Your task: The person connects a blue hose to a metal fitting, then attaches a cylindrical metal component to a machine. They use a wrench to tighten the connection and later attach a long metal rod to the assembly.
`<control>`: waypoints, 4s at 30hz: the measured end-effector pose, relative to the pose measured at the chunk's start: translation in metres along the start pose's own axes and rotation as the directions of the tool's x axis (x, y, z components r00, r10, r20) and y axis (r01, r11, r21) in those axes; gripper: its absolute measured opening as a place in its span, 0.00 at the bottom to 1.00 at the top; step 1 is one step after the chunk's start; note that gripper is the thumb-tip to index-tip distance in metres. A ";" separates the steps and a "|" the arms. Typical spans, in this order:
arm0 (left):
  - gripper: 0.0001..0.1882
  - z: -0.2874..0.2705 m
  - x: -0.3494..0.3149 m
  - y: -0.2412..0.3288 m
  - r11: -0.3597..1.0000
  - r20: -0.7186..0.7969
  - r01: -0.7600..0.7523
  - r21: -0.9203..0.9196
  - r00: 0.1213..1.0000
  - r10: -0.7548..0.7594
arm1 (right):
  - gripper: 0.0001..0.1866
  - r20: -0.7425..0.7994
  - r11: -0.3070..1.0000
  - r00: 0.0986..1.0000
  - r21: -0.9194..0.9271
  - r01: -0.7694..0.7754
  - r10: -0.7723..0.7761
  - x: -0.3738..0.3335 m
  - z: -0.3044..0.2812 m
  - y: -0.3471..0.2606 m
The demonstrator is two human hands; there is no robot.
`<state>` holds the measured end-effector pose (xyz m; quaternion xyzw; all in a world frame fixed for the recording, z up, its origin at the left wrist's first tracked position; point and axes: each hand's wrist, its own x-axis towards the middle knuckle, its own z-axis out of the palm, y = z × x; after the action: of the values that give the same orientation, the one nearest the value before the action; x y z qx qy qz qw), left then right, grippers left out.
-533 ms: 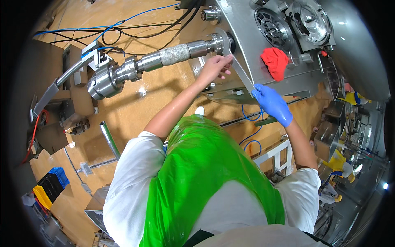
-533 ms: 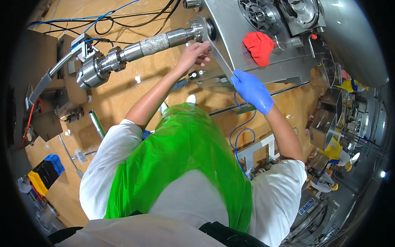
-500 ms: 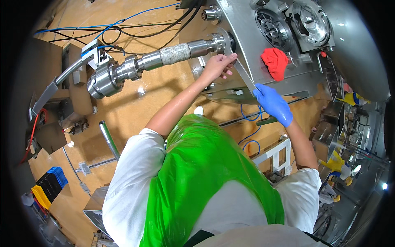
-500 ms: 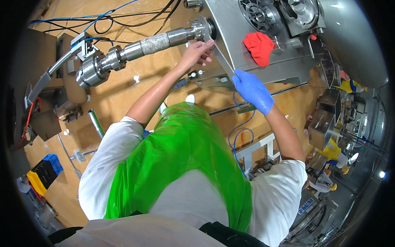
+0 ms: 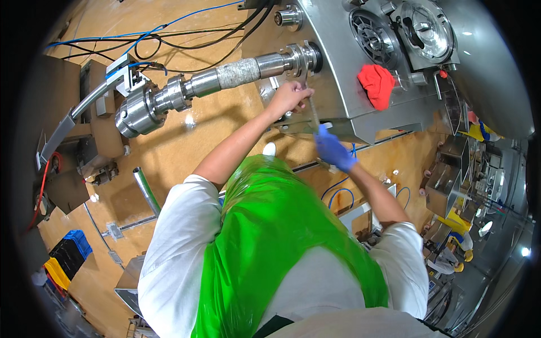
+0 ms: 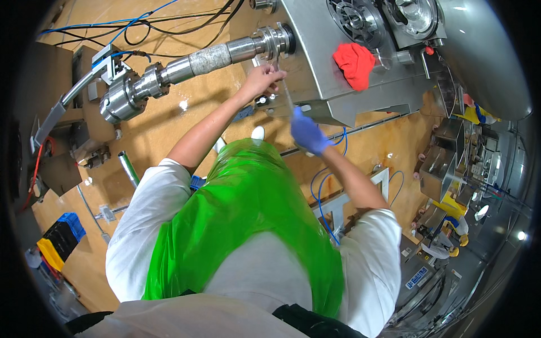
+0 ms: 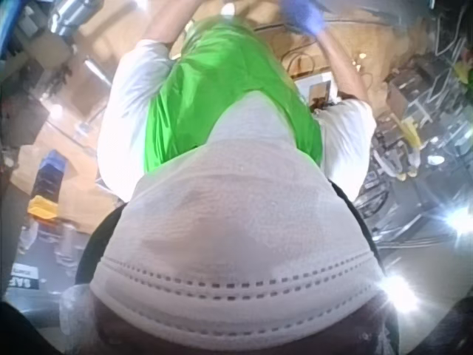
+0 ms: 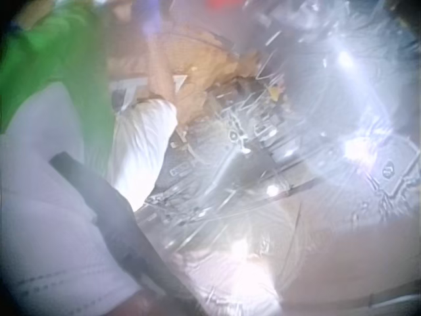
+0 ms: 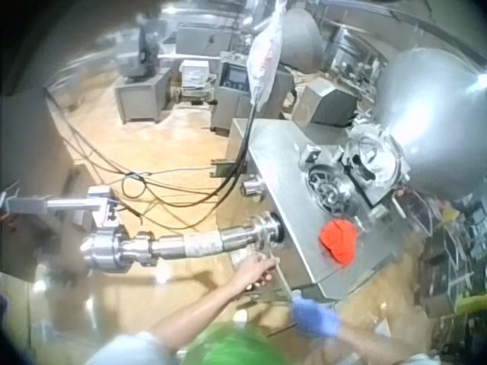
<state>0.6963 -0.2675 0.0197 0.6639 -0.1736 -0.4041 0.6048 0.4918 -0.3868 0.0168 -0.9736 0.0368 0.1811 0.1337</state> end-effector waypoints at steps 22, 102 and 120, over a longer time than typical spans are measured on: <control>0.21 -0.008 -0.008 0.036 0.941 0.116 0.187 -0.281 0.980 -0.160 | 0.14 0.213 0.940 0.927 0.075 -0.332 0.310 -0.012 -0.169 -0.062; 0.13 -0.121 -0.104 -0.161 0.716 -0.458 -0.073 -0.695 0.812 -0.362 | 0.28 0.365 0.812 0.910 0.580 -0.058 -0.196 0.131 0.133 -0.157; 0.14 -0.227 -0.030 -0.199 0.935 -0.554 -0.187 0.301 0.764 0.331 | 0.16 -0.027 0.924 0.998 0.378 0.061 -0.055 0.383 0.193 -0.184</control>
<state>0.7958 -0.0536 -0.1711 0.7912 -0.1102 -0.0639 0.5982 0.8045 -0.1662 -0.2498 -0.9316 0.0431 0.1587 0.3241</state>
